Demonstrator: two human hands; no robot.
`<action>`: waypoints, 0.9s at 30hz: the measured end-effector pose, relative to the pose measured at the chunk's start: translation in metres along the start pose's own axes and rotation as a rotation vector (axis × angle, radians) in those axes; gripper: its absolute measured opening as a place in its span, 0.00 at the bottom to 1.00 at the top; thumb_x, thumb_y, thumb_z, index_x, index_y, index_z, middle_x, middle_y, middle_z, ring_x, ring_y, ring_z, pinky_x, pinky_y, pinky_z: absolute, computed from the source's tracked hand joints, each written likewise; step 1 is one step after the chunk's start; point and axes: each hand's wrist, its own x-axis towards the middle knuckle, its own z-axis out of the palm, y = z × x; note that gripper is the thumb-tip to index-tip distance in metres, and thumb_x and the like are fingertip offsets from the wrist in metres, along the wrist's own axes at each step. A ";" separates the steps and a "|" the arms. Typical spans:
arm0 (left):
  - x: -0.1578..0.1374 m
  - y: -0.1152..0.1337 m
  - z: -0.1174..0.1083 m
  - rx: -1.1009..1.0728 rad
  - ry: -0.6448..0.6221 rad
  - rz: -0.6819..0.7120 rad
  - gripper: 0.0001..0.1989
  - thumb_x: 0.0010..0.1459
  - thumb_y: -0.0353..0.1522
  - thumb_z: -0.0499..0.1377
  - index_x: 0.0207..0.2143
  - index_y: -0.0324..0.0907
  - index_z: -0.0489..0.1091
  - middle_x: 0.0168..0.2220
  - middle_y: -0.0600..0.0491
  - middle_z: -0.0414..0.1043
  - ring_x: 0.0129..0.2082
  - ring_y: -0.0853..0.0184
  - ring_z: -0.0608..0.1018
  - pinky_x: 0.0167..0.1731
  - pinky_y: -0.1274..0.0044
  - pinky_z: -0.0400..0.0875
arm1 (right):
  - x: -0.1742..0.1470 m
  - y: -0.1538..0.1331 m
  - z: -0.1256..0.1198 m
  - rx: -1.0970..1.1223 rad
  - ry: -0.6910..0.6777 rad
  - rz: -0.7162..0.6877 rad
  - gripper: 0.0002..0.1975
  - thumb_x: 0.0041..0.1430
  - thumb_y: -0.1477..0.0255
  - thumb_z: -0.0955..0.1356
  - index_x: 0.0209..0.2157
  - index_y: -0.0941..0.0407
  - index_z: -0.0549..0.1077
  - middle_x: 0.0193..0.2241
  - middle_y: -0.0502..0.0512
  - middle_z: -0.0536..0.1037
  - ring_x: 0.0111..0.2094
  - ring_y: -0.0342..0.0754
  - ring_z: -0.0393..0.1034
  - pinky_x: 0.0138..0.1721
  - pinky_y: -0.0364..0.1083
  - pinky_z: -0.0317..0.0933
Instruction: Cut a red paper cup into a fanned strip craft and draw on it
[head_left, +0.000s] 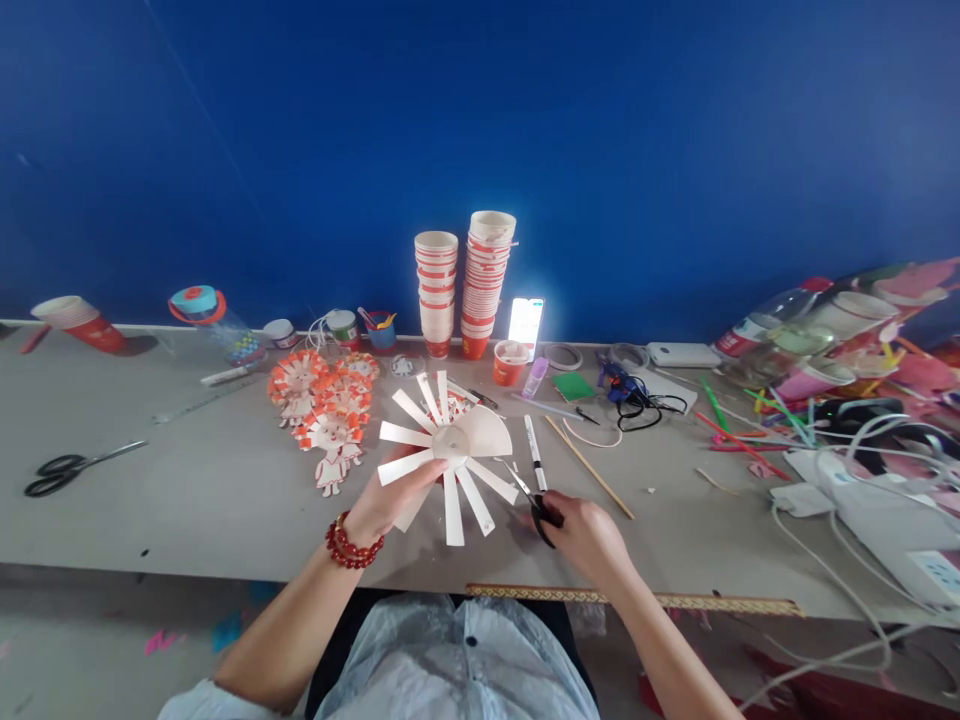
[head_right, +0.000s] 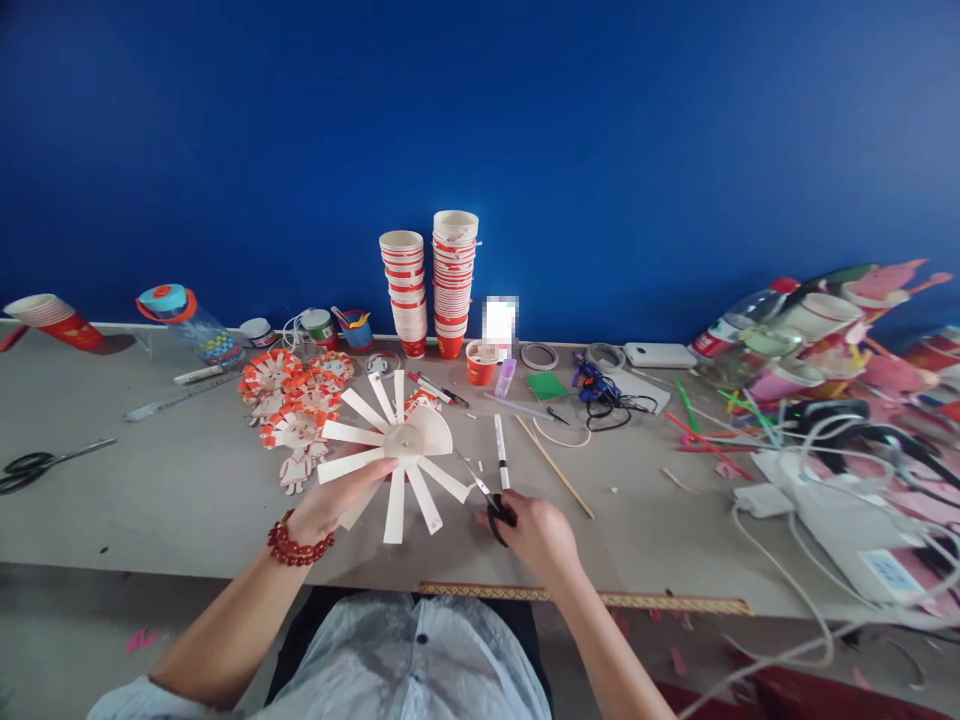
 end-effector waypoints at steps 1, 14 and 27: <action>-0.001 0.001 0.001 0.010 -0.006 0.009 0.15 0.57 0.38 0.62 0.45 0.41 0.73 0.44 0.46 0.76 0.41 0.60 0.78 0.41 0.69 0.76 | 0.002 0.000 0.000 -0.070 -0.005 0.039 0.15 0.58 0.59 0.66 0.24 0.54 0.69 0.19 0.51 0.73 0.21 0.48 0.67 0.22 0.43 0.45; -0.010 -0.014 0.012 -0.090 0.080 0.064 0.16 0.57 0.36 0.63 0.47 0.40 0.72 0.44 0.47 0.75 0.42 0.62 0.77 0.41 0.72 0.76 | 0.017 -0.025 -0.010 -0.205 -0.060 0.087 0.11 0.56 0.69 0.69 0.42 0.53 0.69 0.42 0.57 0.77 0.31 0.51 0.75 0.23 0.43 0.47; -0.016 -0.034 0.025 -0.151 0.182 0.081 0.19 0.57 0.37 0.63 0.50 0.42 0.70 0.44 0.49 0.77 0.41 0.62 0.79 0.43 0.72 0.77 | 0.018 -0.018 -0.039 0.564 0.109 -0.171 0.12 0.62 0.61 0.65 0.41 0.55 0.71 0.34 0.53 0.77 0.33 0.48 0.72 0.31 0.43 0.63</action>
